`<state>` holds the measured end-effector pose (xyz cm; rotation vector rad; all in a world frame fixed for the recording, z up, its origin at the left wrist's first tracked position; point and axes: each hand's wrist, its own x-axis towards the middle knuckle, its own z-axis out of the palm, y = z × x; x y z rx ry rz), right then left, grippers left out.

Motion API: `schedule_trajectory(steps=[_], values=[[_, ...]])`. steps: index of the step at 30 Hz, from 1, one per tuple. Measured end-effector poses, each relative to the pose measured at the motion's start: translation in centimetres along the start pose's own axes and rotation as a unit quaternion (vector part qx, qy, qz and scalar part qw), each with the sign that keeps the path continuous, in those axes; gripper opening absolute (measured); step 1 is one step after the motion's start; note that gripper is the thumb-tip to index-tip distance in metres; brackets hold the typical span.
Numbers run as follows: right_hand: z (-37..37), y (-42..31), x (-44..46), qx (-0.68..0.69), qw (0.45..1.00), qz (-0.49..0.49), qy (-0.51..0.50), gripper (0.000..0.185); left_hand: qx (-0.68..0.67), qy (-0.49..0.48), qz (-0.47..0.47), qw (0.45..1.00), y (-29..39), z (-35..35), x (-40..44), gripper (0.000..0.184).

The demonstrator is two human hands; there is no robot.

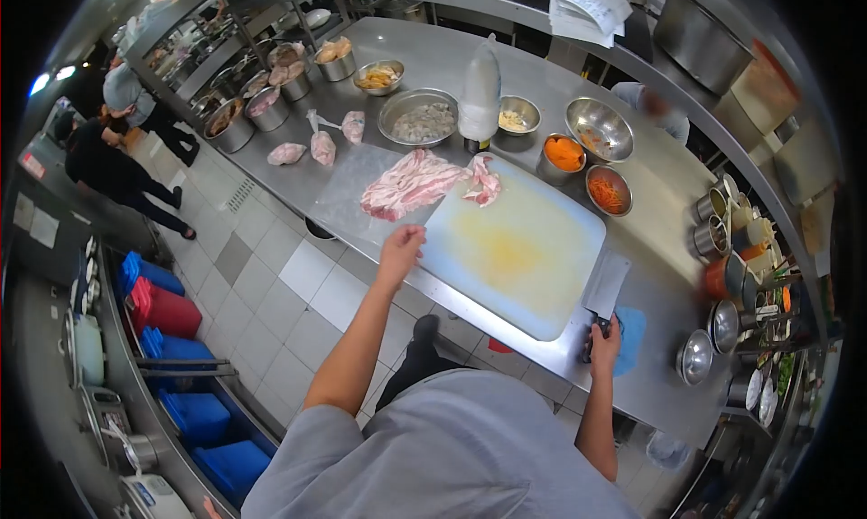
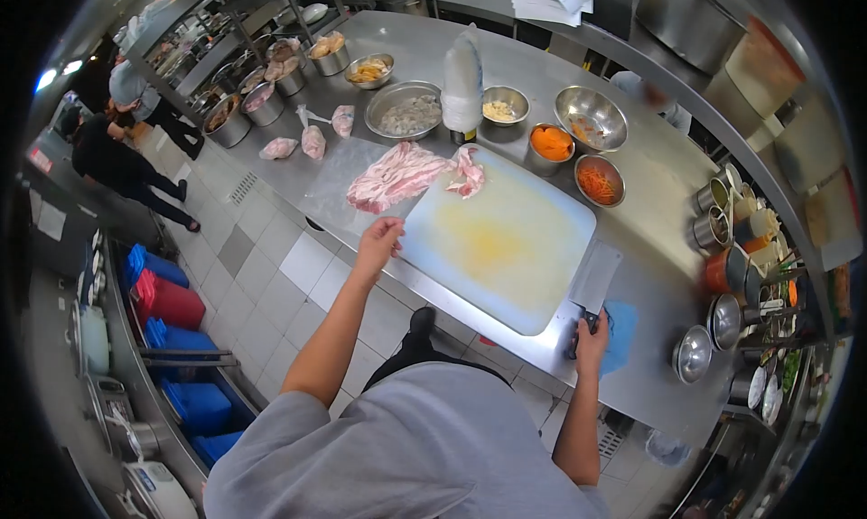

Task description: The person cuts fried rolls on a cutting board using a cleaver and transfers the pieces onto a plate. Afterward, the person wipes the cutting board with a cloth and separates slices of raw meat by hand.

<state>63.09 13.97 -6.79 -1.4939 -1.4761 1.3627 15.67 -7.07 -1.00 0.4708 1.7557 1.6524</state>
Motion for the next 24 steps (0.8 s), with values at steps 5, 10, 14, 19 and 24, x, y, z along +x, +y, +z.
schedule_trajectory(steps=[5, 10, 14, 19, 24], values=[[1.3, 0.8, 1.4, -0.29, 0.947, -0.104, 0.087, 0.049, 0.034, 0.037, 0.039, 0.998, 0.4, -6.7, 8.5, 0.021], [6.4, -6.6, -1.5, -0.263, 0.949, -0.102, 0.142, 0.043, 0.097, -0.035, 0.132, 0.986, 1.4, -6.0, 16.4, 0.021], [13.1, -9.1, -1.9, -0.148, 0.973, -0.146, 0.104, 0.037, 0.253, -0.136, 0.278, 0.917, 4.1, 0.7, 19.0, 0.022], [20.6, -12.7, -1.2, -0.136, 0.98, -0.147, -0.008, 0.037, 0.338, -0.183, 0.299, 0.874, 4.1, 7.6, 22.1, 0.022], [23.6, -14.8, 0.1, -0.113, 0.98, -0.152, -0.064, 0.036, 0.396, -0.189, 0.332, 0.835, 3.3, 9.1, 23.0, 0.019]])
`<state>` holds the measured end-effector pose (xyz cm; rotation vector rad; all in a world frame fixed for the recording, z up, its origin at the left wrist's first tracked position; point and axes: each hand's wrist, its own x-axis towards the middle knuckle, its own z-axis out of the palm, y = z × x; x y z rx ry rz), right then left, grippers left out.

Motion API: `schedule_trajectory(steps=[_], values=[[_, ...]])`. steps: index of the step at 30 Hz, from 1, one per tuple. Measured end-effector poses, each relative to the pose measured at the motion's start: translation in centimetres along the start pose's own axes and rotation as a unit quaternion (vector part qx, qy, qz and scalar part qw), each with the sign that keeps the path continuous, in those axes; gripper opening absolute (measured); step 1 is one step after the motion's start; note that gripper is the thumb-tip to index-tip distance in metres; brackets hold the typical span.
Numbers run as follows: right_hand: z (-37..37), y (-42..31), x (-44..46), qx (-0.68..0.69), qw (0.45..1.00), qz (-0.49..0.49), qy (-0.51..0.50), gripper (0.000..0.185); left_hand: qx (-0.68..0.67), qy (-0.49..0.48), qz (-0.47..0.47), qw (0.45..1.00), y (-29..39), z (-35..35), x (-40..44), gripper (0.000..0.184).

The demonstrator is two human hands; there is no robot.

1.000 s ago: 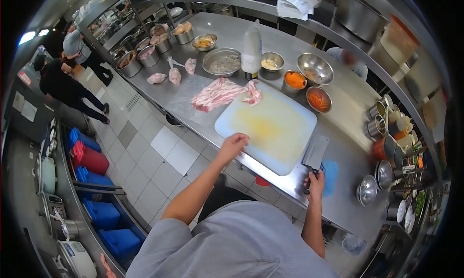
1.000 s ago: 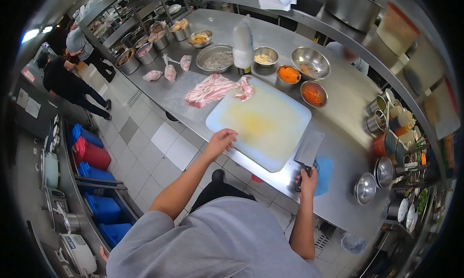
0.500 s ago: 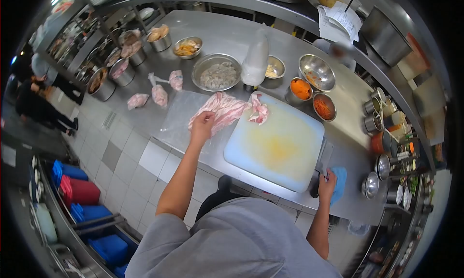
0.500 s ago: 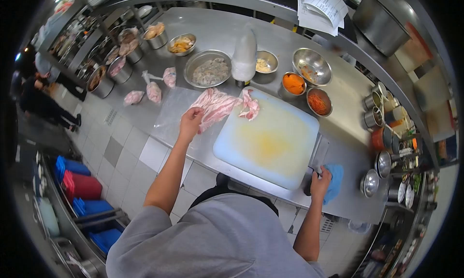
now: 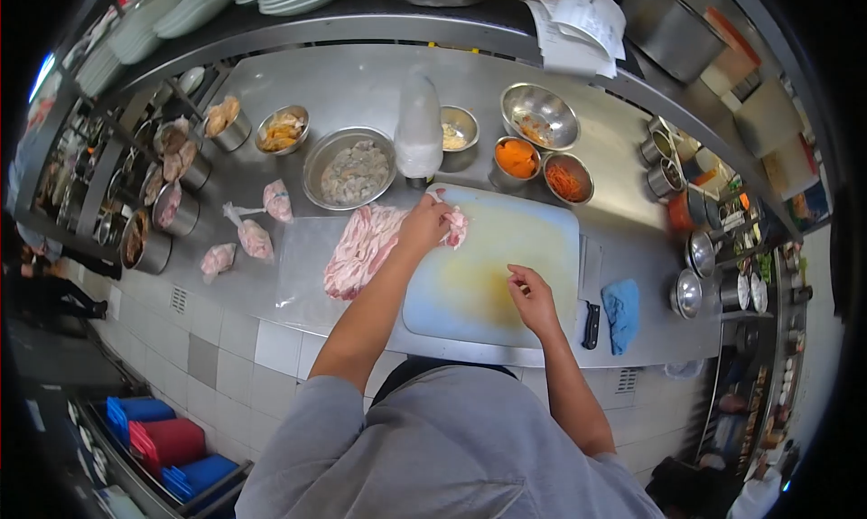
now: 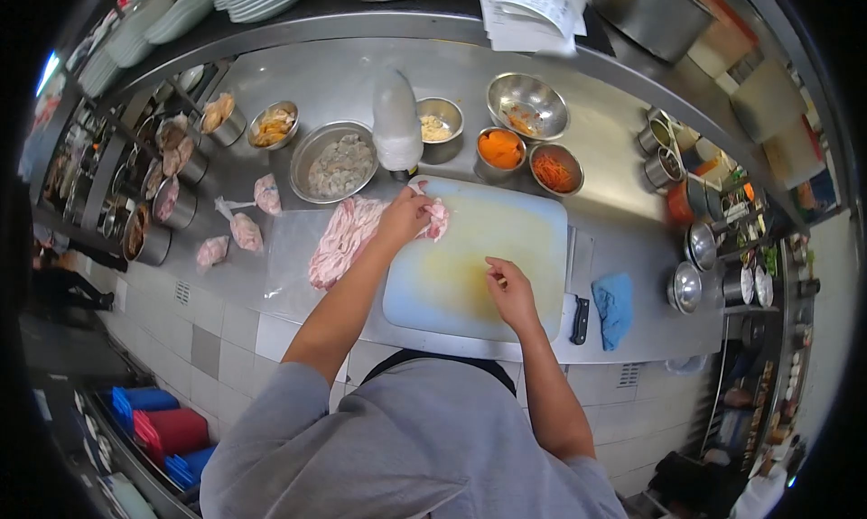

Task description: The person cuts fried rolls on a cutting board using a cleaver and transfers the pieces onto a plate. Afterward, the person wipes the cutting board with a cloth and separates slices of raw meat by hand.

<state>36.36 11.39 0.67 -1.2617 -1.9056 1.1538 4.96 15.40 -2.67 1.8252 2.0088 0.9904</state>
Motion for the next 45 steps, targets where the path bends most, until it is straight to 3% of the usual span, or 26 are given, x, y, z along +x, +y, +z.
schedule_trajectory(steps=[6, 9, 11, 15, 17, 20, 22, 24, 28, 32, 38, 40, 41, 43, 45], values=[[0.5, -2.2, 4.5, 0.011, 0.999, -0.031, -0.027, 0.037, -0.107, 0.008, 0.032, 0.994, -0.3, -0.9, 1.5, 0.016], [0.8, -4.0, 8.2, 0.025, 0.997, -0.07, -0.013, 0.043, -0.196, -0.078, -0.039, 0.977, 1.6, -3.3, 3.1, 0.018], [1.3, -5.5, 10.5, 0.07, 0.994, -0.073, -0.038, 0.049, -0.361, -0.132, -0.089, 0.919, 3.0, -4.7, 3.6, 0.016], [2.1, -7.5, 13.0, 0.108, 0.99, -0.057, -0.065, 0.052, -0.432, -0.186, -0.106, 0.876, 5.6, -7.1, 3.6, 0.015], [2.5, -7.1, 13.4, 0.26, 0.95, 0.007, -0.173, 0.05, -0.519, -0.182, -0.11, 0.828, 6.5, -7.0, 2.6, 0.018], [1.7, -8.6, 10.9, 0.275, 0.936, 0.062, -0.209, 0.042, -0.523, -0.222, -0.093, 0.817, 6.1, -5.6, -0.1, 0.027], [2.1, -6.8, 9.3, 0.272, 0.934, 0.089, -0.212, 0.038, -0.537, -0.172, -0.026, 0.825, 6.1, -2.4, -2.5, 0.043], [2.1, -4.9, 7.3, 0.259, 0.935, 0.14, -0.199, 0.028, -0.507, -0.187, -0.072, 0.838, 5.9, -0.6, -5.3, 0.056], [2.1, -1.0, 3.6, 0.254, 0.931, 0.181, -0.189, 0.016, -0.473, -0.233, -0.128, 0.84, 6.7, 1.0, -9.7, 0.062], [3.1, 2.4, 1.8, 0.288, 0.932, 0.139, -0.172, 0.014, -0.462, -0.244, -0.203, 0.828, 7.3, 1.7, -12.3, 0.065], [3.4, -2.8, 0.7, 0.283, 0.939, 0.148, -0.125, 0.023, -0.433, -0.16, -0.107, 0.881, 7.0, 2.0, -13.3, 0.064], [3.0, -3.5, 0.6, 0.255, 0.924, 0.227, -0.174, 0.032, -0.44, -0.156, -0.076, 0.881, 7.5, 1.0, -12.8, 0.063], [3.0, -2.8, 0.7, 0.255, 0.925, 0.226, -0.166, 0.032, -0.441, -0.16, -0.071, 0.88, 8.0, 0.5, -12.7, 0.063], [3.0, -1.8, 1.0, 0.282, 0.893, 0.222, -0.27, 0.037, -0.431, -0.188, -0.02, 0.882, 8.5, -0.1, -12.4, 0.062], [2.6, -2.2, 0.8, 0.287, 0.896, 0.239, -0.242, 0.031, -0.437, -0.196, -0.008, 0.878, 8.8, -0.4, -12.3, 0.062]])
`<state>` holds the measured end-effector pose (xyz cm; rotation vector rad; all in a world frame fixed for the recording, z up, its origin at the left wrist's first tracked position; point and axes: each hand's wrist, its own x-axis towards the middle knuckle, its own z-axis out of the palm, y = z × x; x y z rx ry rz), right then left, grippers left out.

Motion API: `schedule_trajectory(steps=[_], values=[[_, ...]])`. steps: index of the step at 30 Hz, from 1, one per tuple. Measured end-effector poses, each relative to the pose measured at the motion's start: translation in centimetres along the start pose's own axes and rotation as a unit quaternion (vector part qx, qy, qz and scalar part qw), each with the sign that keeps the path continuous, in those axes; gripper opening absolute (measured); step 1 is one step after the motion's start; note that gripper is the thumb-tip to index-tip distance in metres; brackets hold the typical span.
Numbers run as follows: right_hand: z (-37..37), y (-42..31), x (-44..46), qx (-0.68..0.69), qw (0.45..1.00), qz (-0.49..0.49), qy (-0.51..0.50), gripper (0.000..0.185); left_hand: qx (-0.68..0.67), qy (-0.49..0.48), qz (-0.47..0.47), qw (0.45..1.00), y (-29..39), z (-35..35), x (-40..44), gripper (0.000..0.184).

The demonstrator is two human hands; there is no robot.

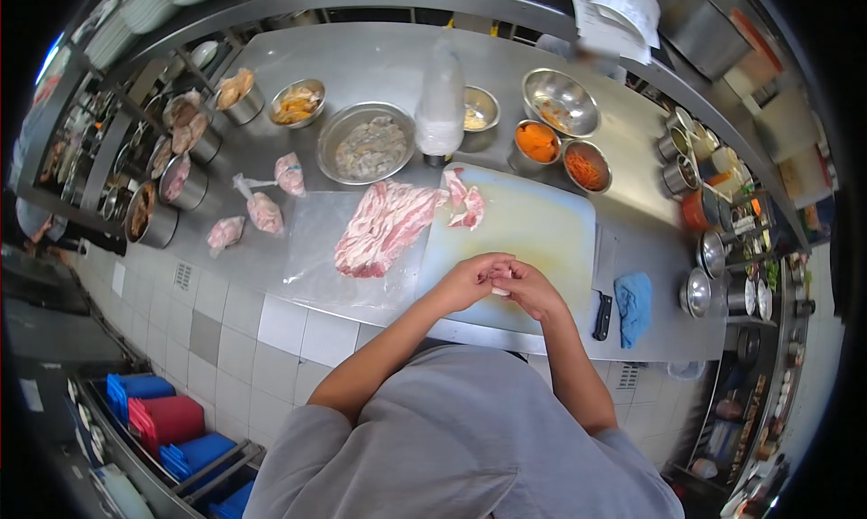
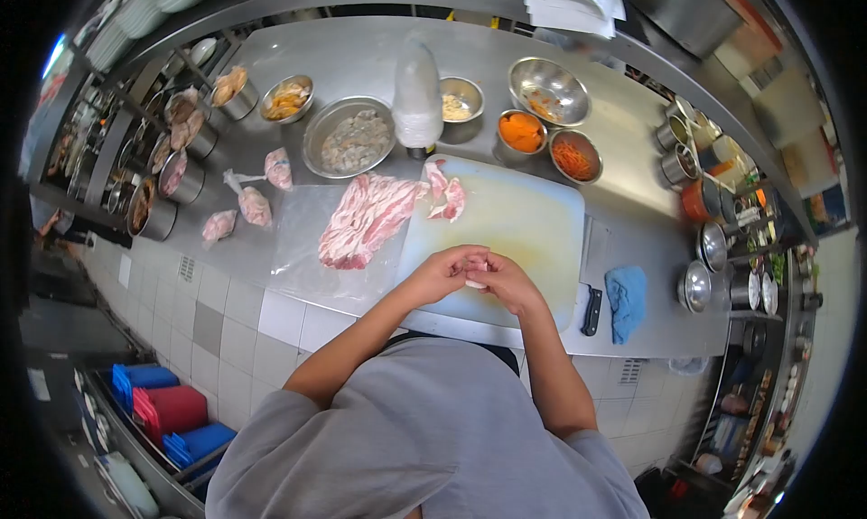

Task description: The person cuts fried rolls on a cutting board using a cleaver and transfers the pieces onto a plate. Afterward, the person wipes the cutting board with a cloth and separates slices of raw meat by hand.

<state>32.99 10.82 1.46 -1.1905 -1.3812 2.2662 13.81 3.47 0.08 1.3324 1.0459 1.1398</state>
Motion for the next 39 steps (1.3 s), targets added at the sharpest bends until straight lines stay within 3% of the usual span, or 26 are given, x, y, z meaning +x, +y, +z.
schedule_trajectory(steps=[2, 4, 5, 7, 12, 14, 22, 30, 35, 39], values=[[0.0, -0.2, -0.3, 0.016, 0.999, 0.008, 0.028, 0.026, -0.006, -0.013, 0.005, 1.0, 0.0, 0.0, 0.0, 0.062], [-0.7, 0.6, 0.1, 0.041, 0.999, -0.011, 0.03, 0.019, 0.041, 0.066, 0.006, 0.997, -0.6, 0.1, 0.0, 0.062], [-1.2, 0.9, 0.4, 0.045, 0.998, -0.011, 0.038, 0.019, 0.038, 0.058, 0.005, 0.998, -0.9, 0.1, 0.0, 0.062], [-1.7, 0.7, 0.6, -0.011, 0.998, -0.034, 0.043, 0.021, -0.005, 0.067, -0.088, 0.994, -2.0, 0.0, 0.3, 0.062], [-1.3, -1.0, 0.4, -0.082, 0.988, -0.103, 0.08, 0.019, -0.095, 0.015, -0.185, 0.978, -0.6, 0.3, 0.9, 0.051], [-1.2, -1.9, 0.0, -0.104, 0.984, -0.107, 0.101, 0.019, -0.126, 0.034, -0.242, 0.961, 0.9, 0.6, 0.9, 0.034], [-2.0, -4.1, -0.2, -0.239, 0.958, -0.107, 0.12, 0.017, -0.117, 0.022, -0.226, 0.967, -1.5, 1.2, 1.2, 0.023], [-1.2, -3.7, -2.3, -0.165, 0.971, -0.148, 0.094, 0.014, -0.108, 0.075, -0.14, 0.981, -1.3, 2.7, 1.5, 0.017], [-1.1, -3.2, -2.6, -0.191, 0.956, -0.178, 0.132, 0.014, -0.127, 0.002, -0.181, 0.975, -1.1, 2.8, 1.1, 0.014], [-2.4, -1.6, -1.5, -0.225, 0.945, -0.183, 0.152, 0.013, -0.139, 0.024, -0.213, 0.967, -1.2, 3.2, 0.2, 0.016]])
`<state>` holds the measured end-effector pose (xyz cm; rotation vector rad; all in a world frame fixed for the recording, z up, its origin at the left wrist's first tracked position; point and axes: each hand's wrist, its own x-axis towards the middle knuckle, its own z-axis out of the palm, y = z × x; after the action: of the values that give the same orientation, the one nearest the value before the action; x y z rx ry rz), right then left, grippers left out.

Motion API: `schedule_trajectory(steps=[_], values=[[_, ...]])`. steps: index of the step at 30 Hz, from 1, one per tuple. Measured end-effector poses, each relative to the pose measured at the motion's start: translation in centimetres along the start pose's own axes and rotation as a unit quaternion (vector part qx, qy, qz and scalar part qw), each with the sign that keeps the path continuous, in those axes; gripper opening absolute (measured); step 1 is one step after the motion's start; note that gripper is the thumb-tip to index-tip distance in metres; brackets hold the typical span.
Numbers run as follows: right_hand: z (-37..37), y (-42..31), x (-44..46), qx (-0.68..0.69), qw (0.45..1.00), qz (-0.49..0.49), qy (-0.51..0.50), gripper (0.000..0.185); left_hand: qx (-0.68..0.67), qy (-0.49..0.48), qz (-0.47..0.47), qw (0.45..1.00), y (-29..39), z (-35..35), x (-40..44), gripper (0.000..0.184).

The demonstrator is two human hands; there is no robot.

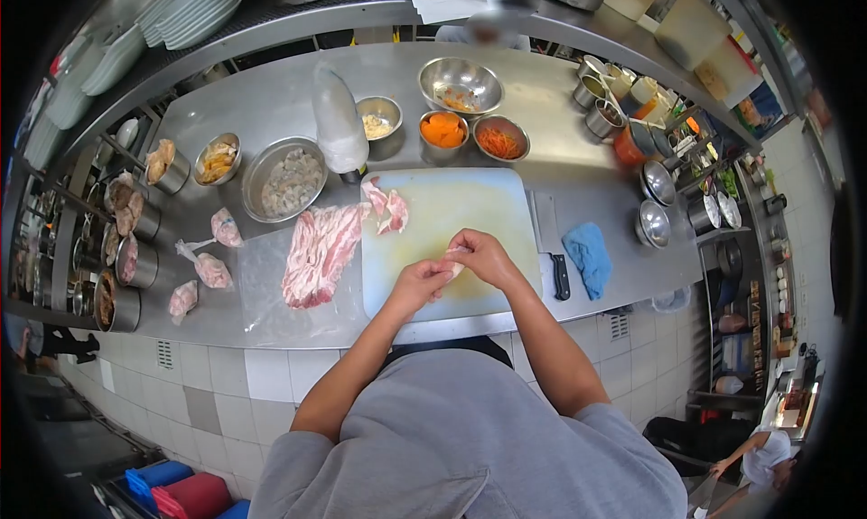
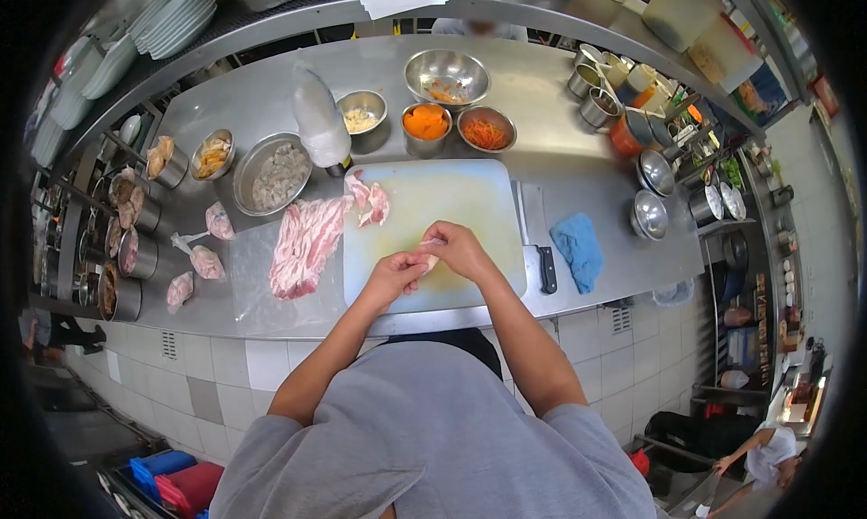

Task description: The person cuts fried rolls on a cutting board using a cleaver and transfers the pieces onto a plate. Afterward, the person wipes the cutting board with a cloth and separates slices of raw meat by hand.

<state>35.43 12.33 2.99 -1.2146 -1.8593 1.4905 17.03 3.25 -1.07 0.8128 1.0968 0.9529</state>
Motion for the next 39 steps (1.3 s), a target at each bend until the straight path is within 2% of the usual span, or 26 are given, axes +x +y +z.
schedule_trajectory(steps=[8, 10, 11, 15, 17, 18, 21, 23, 27, 33, 35, 39], values=[[1.0, 4.7, 2.2, -0.014, 1.0, -0.006, -0.012, 0.014, 0.076, 0.034, -0.063, 0.995, -1.5, -0.2, -1.1, 0.029], [1.3, 5.3, 2.5, 0.06, 0.998, 0.006, -0.022, 0.014, 0.072, 0.031, -0.08, 0.994, -1.4, -0.3, -1.0, 0.031], [1.6, 5.6, 2.9, 0.055, 0.998, -0.003, -0.024, 0.013, 0.071, 0.028, -0.086, 0.993, -1.3, -0.4, -1.0, 0.032], [1.8, 2.4, 2.4, -0.013, 1.0, 0.005, -0.015, 0.013, 0.016, 0.038, -0.118, 0.992, -0.6, -0.6, -1.1, 0.035], [2.1, 1.4, 2.0, 0.071, 0.996, 0.032, -0.052, 0.016, 0.022, 0.042, -0.082, 0.996, -0.5, -0.3, -1.4, 0.035], [2.2, 1.7, 2.0, 0.07, 0.996, 0.032, -0.055, 0.016, 0.02, 0.045, -0.081, 0.995, -1.0, -0.4, -1.3, 0.035], [2.6, 2.1, 2.8, 0.003, 0.999, -0.007, -0.036, 0.017, 0.03, 0.045, -0.056, 0.997, -1.7, -0.9, -1.1, 0.035], [2.6, 2.3, 3.1, -0.028, 0.999, -0.004, -0.023, 0.018, 0.028, 0.04, -0.079, 0.996, -1.7, -1.2, -1.1, 0.035], [1.9, 1.5, 4.2, -0.052, 0.998, -0.01, -0.038, 0.016, 0.035, 0.037, -0.066, 0.996, -0.7, -2.0, -0.6, 0.034], [0.8, 1.2, 9.2, -0.059, 0.997, -0.048, 0.007, 0.02, 0.03, 0.052, -0.037, 0.997, 1.3, -2.6, 2.0, 0.028], [0.8, 0.7, 10.5, -0.097, 0.993, -0.071, 0.003, 0.016, 0.008, 0.083, -0.047, 0.995, 1.5, -2.8, 3.1, 0.03], [0.7, 0.9, 13.2, -0.15, 0.987, -0.056, 0.002, 0.02, 0.006, 0.102, -0.066, 0.993, 1.3, -3.6, 4.7, 0.031]])
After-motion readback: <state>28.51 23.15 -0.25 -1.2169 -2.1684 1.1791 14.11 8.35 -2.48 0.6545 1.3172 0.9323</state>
